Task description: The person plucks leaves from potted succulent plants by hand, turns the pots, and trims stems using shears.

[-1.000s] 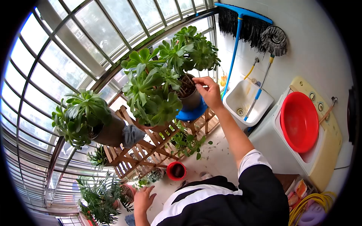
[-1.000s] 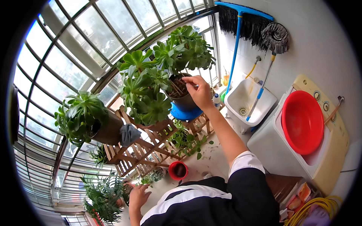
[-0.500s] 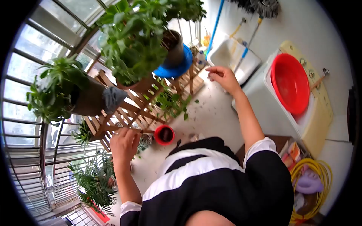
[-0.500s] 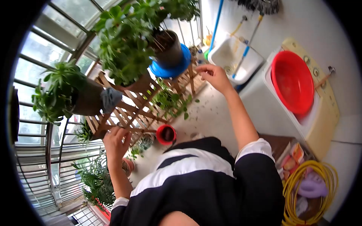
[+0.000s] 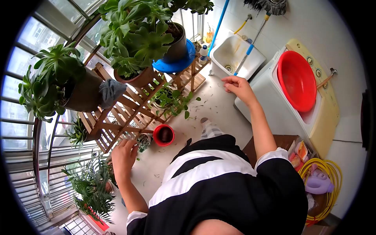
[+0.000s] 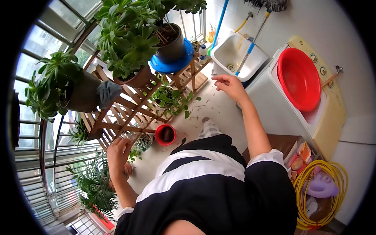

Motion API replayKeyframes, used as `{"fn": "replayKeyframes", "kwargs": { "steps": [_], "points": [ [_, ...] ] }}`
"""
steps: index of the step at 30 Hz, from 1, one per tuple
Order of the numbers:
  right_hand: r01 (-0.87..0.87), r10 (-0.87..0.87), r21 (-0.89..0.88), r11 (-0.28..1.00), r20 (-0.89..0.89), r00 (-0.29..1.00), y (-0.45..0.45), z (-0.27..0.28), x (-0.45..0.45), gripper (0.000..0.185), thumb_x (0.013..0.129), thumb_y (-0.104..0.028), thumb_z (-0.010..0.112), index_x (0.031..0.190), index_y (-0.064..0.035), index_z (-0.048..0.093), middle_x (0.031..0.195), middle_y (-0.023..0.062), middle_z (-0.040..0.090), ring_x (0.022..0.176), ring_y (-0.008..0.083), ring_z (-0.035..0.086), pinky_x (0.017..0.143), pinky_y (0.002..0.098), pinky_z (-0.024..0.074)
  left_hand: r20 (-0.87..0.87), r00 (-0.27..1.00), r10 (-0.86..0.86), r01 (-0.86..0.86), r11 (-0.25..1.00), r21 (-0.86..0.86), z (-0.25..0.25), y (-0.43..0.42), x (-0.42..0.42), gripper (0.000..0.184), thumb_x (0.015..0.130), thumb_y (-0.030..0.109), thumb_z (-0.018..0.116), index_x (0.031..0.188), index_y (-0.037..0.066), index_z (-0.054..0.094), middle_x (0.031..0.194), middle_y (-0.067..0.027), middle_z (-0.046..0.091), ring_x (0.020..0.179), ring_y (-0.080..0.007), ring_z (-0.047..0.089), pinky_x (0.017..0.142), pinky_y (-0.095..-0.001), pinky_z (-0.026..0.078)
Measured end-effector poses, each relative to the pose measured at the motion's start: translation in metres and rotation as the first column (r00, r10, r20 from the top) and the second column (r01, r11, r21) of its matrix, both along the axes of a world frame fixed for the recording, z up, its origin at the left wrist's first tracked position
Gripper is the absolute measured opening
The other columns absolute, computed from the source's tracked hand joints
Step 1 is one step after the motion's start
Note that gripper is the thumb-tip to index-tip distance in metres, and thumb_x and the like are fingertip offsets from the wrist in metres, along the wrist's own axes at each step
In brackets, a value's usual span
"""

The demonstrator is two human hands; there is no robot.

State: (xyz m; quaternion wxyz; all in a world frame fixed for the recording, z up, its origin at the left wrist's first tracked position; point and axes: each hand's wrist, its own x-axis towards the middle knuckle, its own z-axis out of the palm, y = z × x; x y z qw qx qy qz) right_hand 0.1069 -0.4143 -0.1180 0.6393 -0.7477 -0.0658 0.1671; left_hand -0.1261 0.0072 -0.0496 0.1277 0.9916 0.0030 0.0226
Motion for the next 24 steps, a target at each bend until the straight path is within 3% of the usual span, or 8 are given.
{"fn": "replayKeyframes", "kwargs": {
  "steps": [4,9,13,15,19,24],
  "points": [
    [-0.122,0.12,0.055,0.991,0.05,0.992,0.024,0.003,0.041,0.029,0.092,-0.009,0.064,0.119,-0.0001,0.067,0.097,0.0035,0.068,0.084,0.0092,0.063,0.078,0.024,0.0514,0.083,0.995,0.048,-0.057,0.992,0.115,0.025,-0.006,0.009,0.009,0.083,0.012,0.071,0.089,0.009,0.065,0.08,-0.0081,0.062,0.076,-0.03,0.062,0.067,-0.0422,0.047],
    [-0.253,0.239,0.164,0.953,0.105,0.965,0.04,0.007,0.101,0.028,0.092,-0.008,0.063,0.119,-0.0002,0.067,0.097,0.0031,0.068,0.085,0.0093,0.063,0.08,0.0246,0.052,0.214,0.965,0.148,-0.17,0.981,0.09,0.059,-0.029,0.044,0.01,0.08,0.011,0.075,0.082,0.008,0.065,0.075,-0.0066,0.06,0.072,-0.0284,0.061,0.063,-0.0403,0.046],
    [-0.287,0.27,0.189,0.939,0.111,0.957,0.024,0.024,0.163,0.028,0.093,-0.009,0.064,0.12,0.001,0.066,0.099,0.0054,0.069,0.087,0.0097,0.064,0.081,0.0257,0.0525,0.41,0.91,0.059,-0.132,0.979,0.153,0.108,-0.066,0.109,0.014,0.077,0.011,0.077,0.077,0.008,0.064,0.07,-0.0057,0.058,0.064,-0.027,0.058,0.056,-0.0381,0.043],
    [-0.264,0.235,0.202,0.943,0.159,0.959,0.015,0.031,0.198,0.026,0.092,-0.006,0.062,0.117,0.0003,0.068,0.094,0.002,0.068,0.082,0.0087,0.063,0.077,0.0236,0.0517,0.483,0.875,-0.026,-0.086,0.974,0.208,0.14,-0.087,0.149,0.015,0.076,0.013,0.078,0.076,0.009,0.064,0.07,-0.0045,0.059,0.064,-0.0251,0.059,0.056,-0.0368,0.044],
    [-0.195,0.107,0.249,0.949,0.328,0.939,0.005,0.069,0.257,0.023,0.093,-0.005,0.063,0.115,-0.0005,0.069,0.093,0.004,0.07,0.082,0.0094,0.064,0.075,0.0241,0.0532,0.535,0.826,-0.176,-0.013,0.944,0.331,0.2,-0.126,0.221,0.017,0.075,0.016,0.079,0.08,0.01,0.064,0.076,-0.0027,0.061,0.068,-0.0235,0.061,0.056,-0.0359,0.045],
    [-0.206,0.049,0.306,0.929,0.451,0.891,0.014,0.117,0.308,0.019,0.094,-0.002,0.063,0.111,-0.0012,0.07,0.094,0.004,0.071,0.084,0.0092,0.065,0.078,0.0231,0.0535,0.47,0.859,-0.201,0.068,0.956,0.284,0.243,-0.152,0.304,0.013,0.078,0.015,0.075,0.086,0.01,0.066,0.086,-0.006,0.063,0.073,-0.0279,0.063,0.062,-0.0391,0.049]
  ]
}}
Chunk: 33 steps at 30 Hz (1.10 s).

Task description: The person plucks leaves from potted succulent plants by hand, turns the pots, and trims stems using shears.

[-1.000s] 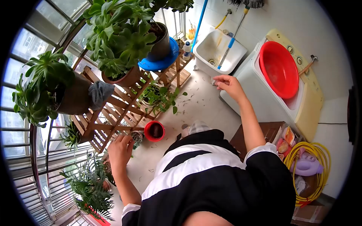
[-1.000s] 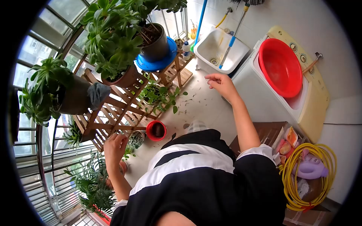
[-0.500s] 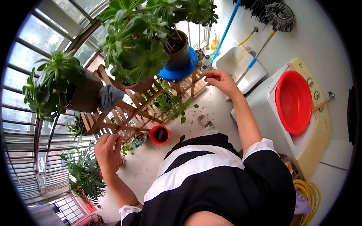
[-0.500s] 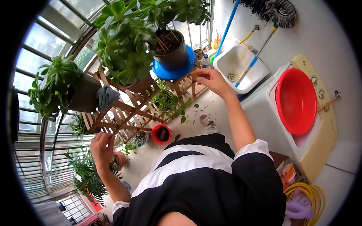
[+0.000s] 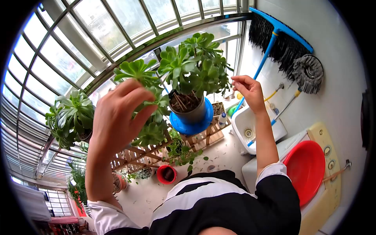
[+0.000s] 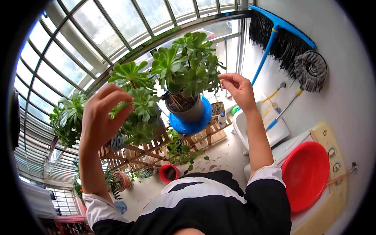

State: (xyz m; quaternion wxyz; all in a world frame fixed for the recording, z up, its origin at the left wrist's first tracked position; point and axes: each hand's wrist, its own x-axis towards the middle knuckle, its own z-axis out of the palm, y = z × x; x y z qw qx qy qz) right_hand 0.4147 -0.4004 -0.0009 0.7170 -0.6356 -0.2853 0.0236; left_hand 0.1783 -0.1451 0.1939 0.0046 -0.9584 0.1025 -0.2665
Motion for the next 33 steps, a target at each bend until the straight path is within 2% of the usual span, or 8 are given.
{"fn": "replayKeyframes", "kwargs": {
  "steps": [5,11,13,17,18,23,24,33],
  "points": [
    [0.129,-0.134,0.037,0.991,0.232,0.963,0.035,0.019,0.031,0.016,0.093,-0.001,0.063,0.106,-0.0044,0.073,0.096,0.0016,0.068,0.086,0.0077,0.063,0.077,0.0201,0.0493,-0.236,0.967,-0.1,0.077,0.992,-0.103,0.0,-0.017,0.097,0.01,0.086,0.011,0.07,0.095,0.007,0.072,0.1,-0.0092,0.065,0.095,-0.0268,0.065,0.081,-0.0379,0.052],
    [-0.048,0.048,-0.011,0.999,0.093,0.995,0.072,0.017,0.052,0.026,0.096,-0.003,0.056,0.12,-0.0007,0.065,0.102,0.006,0.071,0.094,0.0092,0.065,0.083,0.0229,0.0507,-0.194,0.926,0.324,-0.255,0.916,0.311,-0.035,-0.027,0.192,0.018,0.089,0.021,0.063,0.098,0.019,0.078,0.141,-0.009,0.05,0.13,-0.0303,0.046,0.104,-0.0445,0.039],
    [-0.069,0.07,-0.023,0.997,0.082,0.994,0.082,0.02,0.055,0.034,0.095,0.001,0.05,0.128,-0.0005,0.057,0.108,0.0084,0.07,0.1,0.0123,0.065,0.088,0.0255,0.0506,-0.254,0.888,0.382,-0.316,0.911,0.264,-0.04,-0.026,0.213,0.019,0.085,0.019,0.063,0.097,0.017,0.078,0.141,-0.01,0.048,0.131,-0.0315,0.044,0.106,-0.0465,0.036],
    [-0.068,0.101,-0.126,0.99,0.273,0.957,0.101,0.021,0.064,0.046,0.085,0.0,0.044,0.131,0.0,0.046,0.118,0.024,0.065,0.114,0.0366,0.063,0.1,0.0423,0.0473,-0.388,0.748,0.538,-0.448,0.841,0.302,-0.048,-0.023,0.24,0.025,0.081,0.019,0.064,0.102,0.016,0.078,0.142,-0.0102,0.045,0.131,-0.0319,0.043,0.108,-0.0487,0.033],
    [-0.068,0.099,-0.121,0.99,0.273,0.957,0.104,0.022,0.066,0.046,0.085,0.0,0.044,0.131,0.0,0.046,0.118,0.024,0.065,0.114,0.0366,0.063,0.1,0.0423,0.0473,-0.363,0.718,0.594,-0.467,0.798,0.382,-0.051,-0.022,0.245,0.022,0.082,0.024,0.065,0.098,0.029,0.078,0.148,-0.0064,0.041,0.132,-0.0311,0.043,0.107,-0.0465,0.034],
    [-0.293,0.326,-0.221,0.93,0.129,0.937,0.115,0.02,0.081,0.07,0.085,-0.002,0.045,0.149,-0.0022,0.02,0.138,0.0318,0.049,0.131,0.043,0.049,0.11,0.0419,0.0374,-0.275,0.717,0.64,-0.403,0.703,0.586,-0.052,-0.01,0.253,0.025,0.083,0.025,0.066,0.104,0.032,0.077,0.138,-0.0061,0.047,0.126,-0.0277,0.047,0.105,-0.0445,0.034],
    [-0.334,0.363,-0.226,0.915,0.099,0.926,0.113,0.028,0.08,0.08,0.08,0.005,0.041,0.154,-0.0031,0.011,0.144,0.03,0.045,0.139,0.036,0.042,0.115,0.0373,0.031,-0.319,0.721,0.615,-0.38,0.736,0.561,-0.051,-0.007,0.254,0.026,0.084,0.027,0.066,0.108,0.032,0.076,0.139,-0.0061,0.046,0.127,-0.0281,0.046,0.106,-0.0449,0.034],
    [-0.571,0.566,0.057,0.819,-0.25,0.786,0.111,0.045,0.079,0.09,0.077,0.005,0.045,0.156,-0.0028,0.001,0.154,0.0257,0.035,0.137,0.0279,0.041,0.109,0.0322,0.0354,-0.455,0.684,0.571,-0.388,0.812,0.436,-0.057,0.008,0.268,0.039,0.085,0.032,0.067,0.124,0.036,0.069,0.15,-0.0074,0.038,0.137,-0.0316,0.036,0.11,-0.0466,0.032]
  ]
}}
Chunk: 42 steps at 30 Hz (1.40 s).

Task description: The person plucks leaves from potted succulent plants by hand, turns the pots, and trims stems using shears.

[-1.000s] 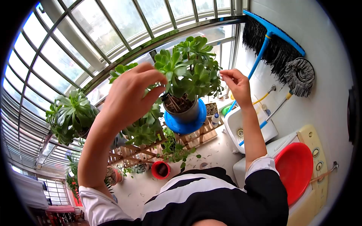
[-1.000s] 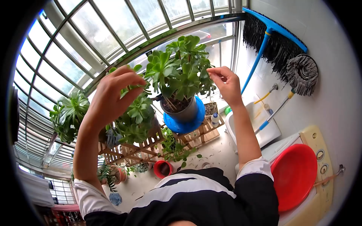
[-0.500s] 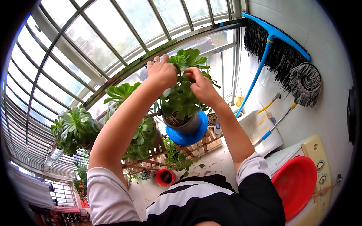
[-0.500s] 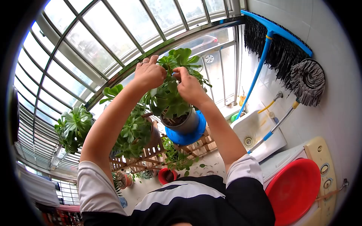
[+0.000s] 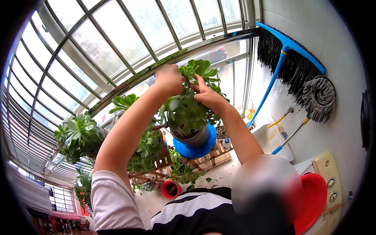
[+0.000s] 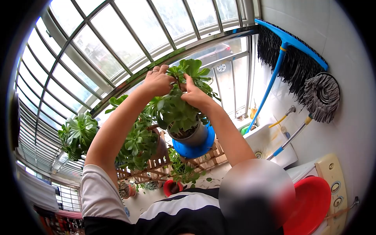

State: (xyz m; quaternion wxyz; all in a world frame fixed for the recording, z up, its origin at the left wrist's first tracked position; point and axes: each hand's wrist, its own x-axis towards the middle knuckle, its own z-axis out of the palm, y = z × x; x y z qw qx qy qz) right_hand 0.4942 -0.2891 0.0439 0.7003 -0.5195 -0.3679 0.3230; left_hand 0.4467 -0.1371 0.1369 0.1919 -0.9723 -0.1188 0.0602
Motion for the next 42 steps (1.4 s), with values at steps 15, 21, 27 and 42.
{"fn": "replayKeyframes", "kwargs": {
  "steps": [15,21,27,42],
  "points": [
    [-0.034,0.046,0.093,0.995,-0.138,0.989,0.009,-0.008,0.007,0.094,0.07,0.009,0.047,0.153,-0.0042,0.006,0.138,0.0175,0.049,0.126,0.0277,0.05,0.098,0.0332,0.0448,0.244,0.969,0.038,-0.006,0.991,-0.13,-0.024,-0.003,-0.009,0.034,0.077,0.028,0.073,0.111,0.035,0.075,0.149,-0.0094,0.033,0.139,-0.0325,0.031,0.11,-0.048,0.032],
    [-0.042,0.055,0.095,0.995,-0.141,0.988,0.007,-0.006,0.004,0.094,0.071,0.009,0.048,0.153,-0.0036,0.004,0.138,0.0173,0.049,0.127,0.027,0.05,0.099,0.0331,0.0444,0.233,0.972,0.021,0.015,0.988,-0.154,-0.02,-0.006,-0.013,0.024,0.076,0.026,0.072,0.099,0.031,0.078,0.14,-0.0094,0.042,0.132,-0.0316,0.037,0.107,-0.0447,0.032],
    [-0.071,0.086,0.118,0.99,-0.129,0.988,0.007,-0.012,0.005,0.094,0.072,0.008,0.048,0.154,-0.0025,0.003,0.142,0.0181,0.047,0.13,0.0266,0.048,0.103,0.0321,0.0419,0.318,0.948,0.023,0.006,0.996,-0.092,-0.027,-0.014,-0.011,0.012,0.072,0.021,0.074,0.083,0.023,0.078,0.14,-0.0066,0.041,0.131,-0.0306,0.037,0.106,-0.0417,0.033],
    [0.009,0.001,0.108,0.994,-0.093,0.996,0.003,-0.005,-0.006,0.092,0.073,0.008,0.047,0.156,-0.0037,0.007,0.144,0.0175,0.044,0.138,0.0259,0.042,0.102,0.0306,0.0419,0.283,0.951,-0.123,0.152,0.985,-0.084,-0.01,-0.007,-0.027,0.014,0.066,0.009,0.069,0.076,0.017,0.075,0.148,-0.0082,0.039,0.133,-0.0357,0.035,0.11,-0.0476,0.032]
  ]
}}
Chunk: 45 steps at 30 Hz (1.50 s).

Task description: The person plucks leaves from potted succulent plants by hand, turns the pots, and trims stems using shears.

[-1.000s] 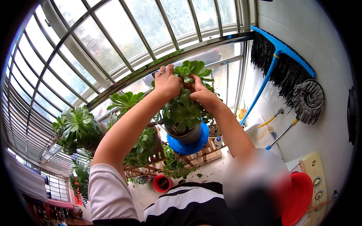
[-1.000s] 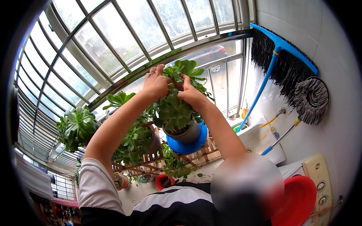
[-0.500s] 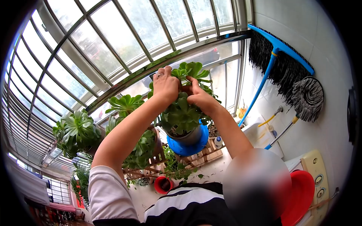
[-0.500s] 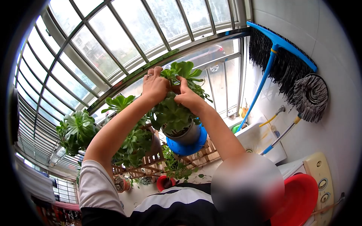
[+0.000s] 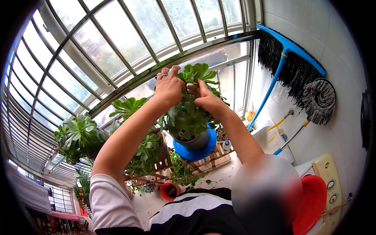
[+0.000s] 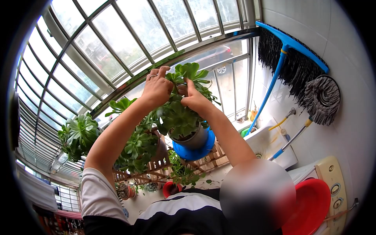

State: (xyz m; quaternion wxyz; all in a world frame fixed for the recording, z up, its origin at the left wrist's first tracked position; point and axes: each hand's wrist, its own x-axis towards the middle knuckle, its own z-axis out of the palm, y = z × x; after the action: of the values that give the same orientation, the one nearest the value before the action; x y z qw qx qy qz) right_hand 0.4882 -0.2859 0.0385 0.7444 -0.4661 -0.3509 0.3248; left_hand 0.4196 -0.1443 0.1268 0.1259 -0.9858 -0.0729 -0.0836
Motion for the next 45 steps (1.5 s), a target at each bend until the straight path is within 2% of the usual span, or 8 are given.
{"fn": "replayKeyframes", "kwargs": {
  "steps": [10,13,19,29,32,36,40,45],
  "points": [
    [-0.028,0.029,0.043,0.999,-0.016,0.999,0.0,-0.003,0.003,0.087,0.077,0.008,0.044,0.155,-0.0015,0.009,0.148,0.0177,0.045,0.138,0.0242,0.043,0.102,0.0314,0.0443,-0.059,0.997,-0.057,0.061,0.997,0.058,0.01,-0.011,-0.017,0.012,0.071,0.01,0.069,0.079,0.017,0.074,0.153,-0.0103,0.032,0.136,-0.0397,0.033,0.109,-0.0558,0.03],
    [-0.042,0.046,0.112,0.993,-0.032,0.998,-0.002,-0.001,0.001,0.084,0.077,0.009,0.043,0.155,-0.0007,0.011,0.149,0.0189,0.042,0.138,0.0258,0.042,0.107,0.0333,0.0423,0.159,0.984,-0.082,0.099,0.99,-0.1,0.024,-0.008,-0.025,0.011,0.073,0.014,0.073,0.084,0.018,0.074,0.152,-0.0122,0.033,0.138,-0.043,0.032,0.107,-0.0579,0.032],
    [-0.01,0.006,0.049,0.999,0.076,0.997,-0.013,0.003,-0.006,0.079,0.079,0.007,0.043,0.153,0.0012,0.016,0.151,0.0223,0.038,0.141,0.0302,0.039,0.114,0.038,0.0351,0.199,0.968,-0.155,0.211,0.93,-0.3,0.073,-0.011,-0.099,0.006,0.084,0.016,0.067,0.086,0.013,0.072,0.082,-0.0063,0.068,0.076,-0.0284,0.067,0.068,-0.0386,0.052],
    [0.265,-0.192,-0.028,0.964,0.614,0.766,-0.045,-0.008,-0.037,0.036,0.1,-0.022,0.053,0.132,-0.004,0.058,0.133,0.0178,0.055,0.126,0.0327,0.052,0.107,0.0391,0.0394,-0.286,0.954,0.091,-0.185,0.929,-0.321,0.086,-0.001,-0.293,0.008,0.07,0.01,0.075,0.076,0.014,0.072,0.066,-0.003,0.067,0.06,-0.0248,0.067,0.058,-0.0327,0.052],
    [0.38,-0.317,0.073,0.922,0.704,0.635,-0.043,-0.016,-0.045,0.035,0.1,-0.023,0.054,0.128,-0.003,0.06,0.129,0.0218,0.057,0.118,0.0387,0.055,0.102,0.0423,0.0431,-0.533,0.81,0.246,-0.445,0.849,-0.284,0.074,0.007,-0.323,0.012,0.068,0.014,0.077,0.081,0.015,0.075,0.069,-0.0029,0.068,0.066,-0.0241,0.068,0.062,-0.0321,0.053],
    [0.43,-0.388,0.115,0.895,0.674,0.628,-0.038,-0.02,-0.064,0.034,0.099,-0.023,0.056,0.126,-0.0031,0.061,0.125,0.0218,0.057,0.115,0.0394,0.054,0.099,0.0438,0.0447,-0.556,0.8,0.226,-0.406,0.886,-0.223,0.071,-0.004,-0.324,0.025,0.064,0.017,0.082,0.089,0.014,0.077,0.089,-0.0043,0.071,0.083,-0.0246,0.068,0.071,-0.0352,0.053],
    [0.485,-0.437,0.135,0.864,0.68,0.588,-0.032,-0.022,-0.079,0.037,0.099,-0.024,0.056,0.13,-0.0022,0.058,0.126,0.0242,0.056,0.115,0.04,0.054,0.098,0.0445,0.0453,-0.296,0.942,0.157,-0.24,0.933,-0.268,0.079,-0.015,-0.287,0.036,0.063,0.012,0.082,0.098,0.011,0.073,0.093,-0.0055,0.07,0.085,-0.0286,0.068,0.071,-0.0388,0.053],
    [0.502,-0.485,0.216,0.838,0.718,0.5,-0.026,-0.022,-0.086,0.039,0.097,-0.018,0.057,0.131,-0.0015,0.054,0.12,0.0236,0.059,0.11,0.0403,0.057,0.097,0.0465,0.046,-0.058,0.943,-0.327,0.32,0.942,-0.1,0.073,-0.044,-0.198,0.051,0.066,0.016,0.082,0.115,0.012,0.067,0.125,-0.0104,0.059,0.115,-0.0331,0.058,0.09,-0.0441,0.051]
  ]
}}
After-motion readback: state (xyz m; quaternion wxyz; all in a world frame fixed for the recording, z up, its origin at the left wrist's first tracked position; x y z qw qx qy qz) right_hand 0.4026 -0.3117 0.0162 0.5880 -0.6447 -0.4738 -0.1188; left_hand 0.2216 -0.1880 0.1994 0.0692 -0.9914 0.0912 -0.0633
